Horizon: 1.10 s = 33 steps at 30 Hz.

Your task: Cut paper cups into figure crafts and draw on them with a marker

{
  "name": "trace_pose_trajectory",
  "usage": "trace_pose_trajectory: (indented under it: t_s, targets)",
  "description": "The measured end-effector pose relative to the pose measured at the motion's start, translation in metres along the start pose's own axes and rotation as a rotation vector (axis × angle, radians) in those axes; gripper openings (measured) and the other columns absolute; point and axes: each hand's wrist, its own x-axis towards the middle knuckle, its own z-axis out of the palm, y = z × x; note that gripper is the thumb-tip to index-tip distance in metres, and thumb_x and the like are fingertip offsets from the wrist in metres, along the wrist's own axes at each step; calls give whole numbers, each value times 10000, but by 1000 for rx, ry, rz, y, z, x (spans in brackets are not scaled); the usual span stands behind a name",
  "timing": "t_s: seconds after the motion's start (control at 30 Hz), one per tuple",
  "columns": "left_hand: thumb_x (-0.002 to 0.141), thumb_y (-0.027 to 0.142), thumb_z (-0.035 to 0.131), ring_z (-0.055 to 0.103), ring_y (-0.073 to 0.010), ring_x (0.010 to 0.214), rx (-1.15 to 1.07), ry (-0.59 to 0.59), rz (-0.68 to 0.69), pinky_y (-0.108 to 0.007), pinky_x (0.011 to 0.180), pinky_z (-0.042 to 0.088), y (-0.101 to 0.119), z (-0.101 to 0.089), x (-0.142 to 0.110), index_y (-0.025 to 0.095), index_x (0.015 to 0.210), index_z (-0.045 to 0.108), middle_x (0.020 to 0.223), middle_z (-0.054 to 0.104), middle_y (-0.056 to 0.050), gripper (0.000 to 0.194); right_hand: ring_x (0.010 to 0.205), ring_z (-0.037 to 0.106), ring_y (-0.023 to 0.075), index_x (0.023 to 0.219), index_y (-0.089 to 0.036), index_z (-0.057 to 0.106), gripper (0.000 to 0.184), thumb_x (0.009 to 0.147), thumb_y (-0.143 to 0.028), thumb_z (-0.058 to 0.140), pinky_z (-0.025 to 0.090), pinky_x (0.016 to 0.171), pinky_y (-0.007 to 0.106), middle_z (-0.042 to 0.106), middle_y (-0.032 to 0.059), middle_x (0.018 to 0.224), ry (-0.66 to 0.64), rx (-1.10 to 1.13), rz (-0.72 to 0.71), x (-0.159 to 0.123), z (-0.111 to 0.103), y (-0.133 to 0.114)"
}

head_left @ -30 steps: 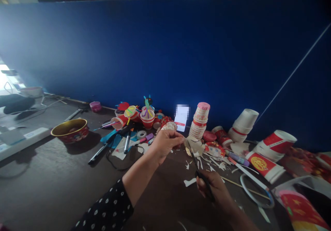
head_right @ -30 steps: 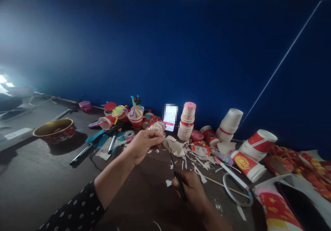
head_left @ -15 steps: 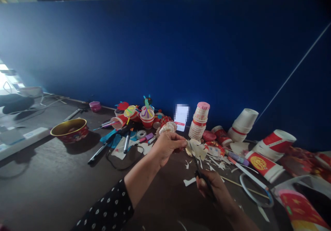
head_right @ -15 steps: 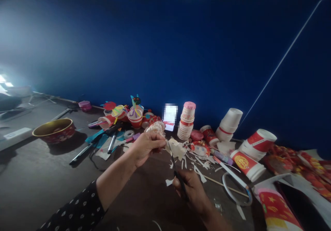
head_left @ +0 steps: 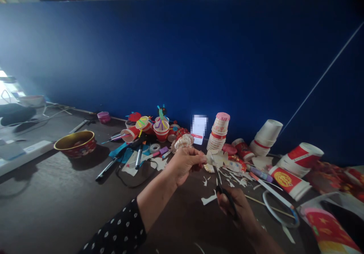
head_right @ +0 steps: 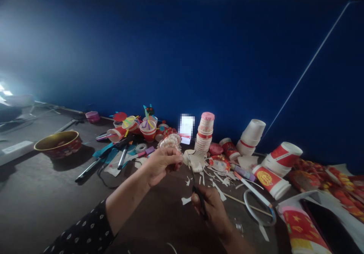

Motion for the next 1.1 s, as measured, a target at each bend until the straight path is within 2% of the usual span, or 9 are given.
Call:
trace_pose_trajectory:
  t_s: [0.37, 0.5, 0.63, 0.8, 1.1]
  targets:
    - [523, 111, 674, 481, -58, 443, -143, -28, -95, -188, 482, 366, -8, 12, -7, 117, 527, 510, 518, 577, -23, 164, 415, 272, 55, 555, -172, 415, 466, 728, -602, 464, 188, 388, 202, 341, -53, 454, 37, 34, -35, -1, -2, 4]
    - [519, 150, 695, 479, -57, 452, -126, -64, -74, -187, 486, 363, -5, 11, -7, 120, 565, 527, 517, 554, 1, 176, 421, 269, 56, 565, -174, 417, 442, 738, -576, 476, 190, 392, 204, 335, -55, 462, 30, 93, -34, -1, -3, 8]
    - [549, 237, 701, 440, -42, 429, -29, -19, -14, -176, 454, 308, -2, 9, -5, 128, 592, 544, 491, 506, 32, 197, 411, 271, 55, 535, -178, 399, 471, 700, -608, 496, 196, 388, 204, 335, -55, 449, -4, 102, 2, 0, -1, 1]
    - [534, 242, 704, 399, -36, 433, 89, 17, 15, -186, 455, 284, -5, 6, -2, 123, 524, 536, 497, 501, 24, 206, 392, 265, 52, 507, -180, 386, 503, 693, -640, 466, 185, 379, 204, 331, -56, 418, -32, 28, 17, 1, 0, -4]
    - [531, 226, 685, 378, -36, 405, 34, 50, -7, -190, 442, 263, -7, 12, -5, 132, 513, 506, 455, 471, 36, 203, 401, 280, 54, 524, -177, 395, 484, 698, -622, 476, 209, 380, 196, 343, -53, 433, -4, 21, 14, -1, 1, -4]
